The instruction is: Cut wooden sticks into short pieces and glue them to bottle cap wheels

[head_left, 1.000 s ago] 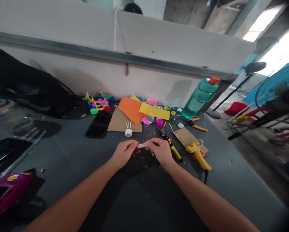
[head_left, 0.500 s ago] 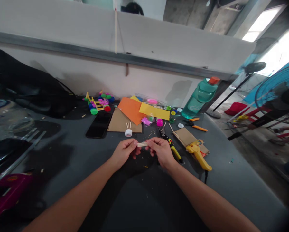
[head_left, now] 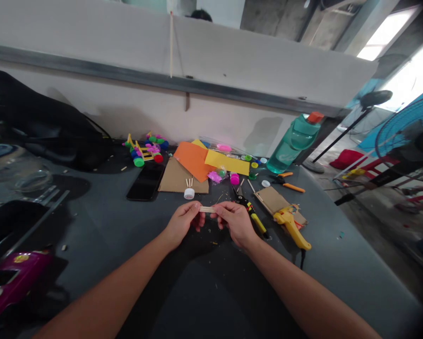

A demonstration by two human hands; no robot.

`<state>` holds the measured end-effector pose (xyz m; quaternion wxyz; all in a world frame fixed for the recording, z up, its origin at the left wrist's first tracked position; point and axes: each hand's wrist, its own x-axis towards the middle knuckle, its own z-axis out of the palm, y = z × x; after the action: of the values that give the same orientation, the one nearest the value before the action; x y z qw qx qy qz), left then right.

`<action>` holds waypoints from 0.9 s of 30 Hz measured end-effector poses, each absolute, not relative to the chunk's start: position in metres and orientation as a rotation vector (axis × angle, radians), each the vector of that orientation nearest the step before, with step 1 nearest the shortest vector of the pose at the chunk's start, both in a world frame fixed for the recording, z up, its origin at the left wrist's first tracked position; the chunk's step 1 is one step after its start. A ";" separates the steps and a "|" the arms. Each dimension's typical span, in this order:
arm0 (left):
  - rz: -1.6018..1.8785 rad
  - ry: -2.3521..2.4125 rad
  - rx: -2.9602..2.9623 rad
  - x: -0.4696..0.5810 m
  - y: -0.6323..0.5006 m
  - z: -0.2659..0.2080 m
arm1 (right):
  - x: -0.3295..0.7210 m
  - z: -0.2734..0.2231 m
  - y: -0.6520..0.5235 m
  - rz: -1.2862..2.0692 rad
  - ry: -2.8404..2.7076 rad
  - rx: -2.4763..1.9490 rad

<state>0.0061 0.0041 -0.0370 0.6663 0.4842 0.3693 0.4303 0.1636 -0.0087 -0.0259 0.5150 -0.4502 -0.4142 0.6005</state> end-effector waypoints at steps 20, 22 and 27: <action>1.093 0.808 0.817 0.023 -0.005 -0.038 | 0.158 -0.030 -0.007 1.908 -0.613 -0.696; 1.117 0.813 0.812 0.025 -0.005 -0.038 | 0.156 -0.031 -0.007 1.947 -0.574 -0.663; 1.156 0.855 0.772 0.029 -0.006 -0.038 | 0.151 -0.032 -0.007 1.989 -0.487 -0.558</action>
<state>0.0286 -0.0065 -0.0383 0.6852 0.3444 0.3816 0.5160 0.1512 -0.0072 -0.0316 0.4878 -0.2297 -0.2004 0.8180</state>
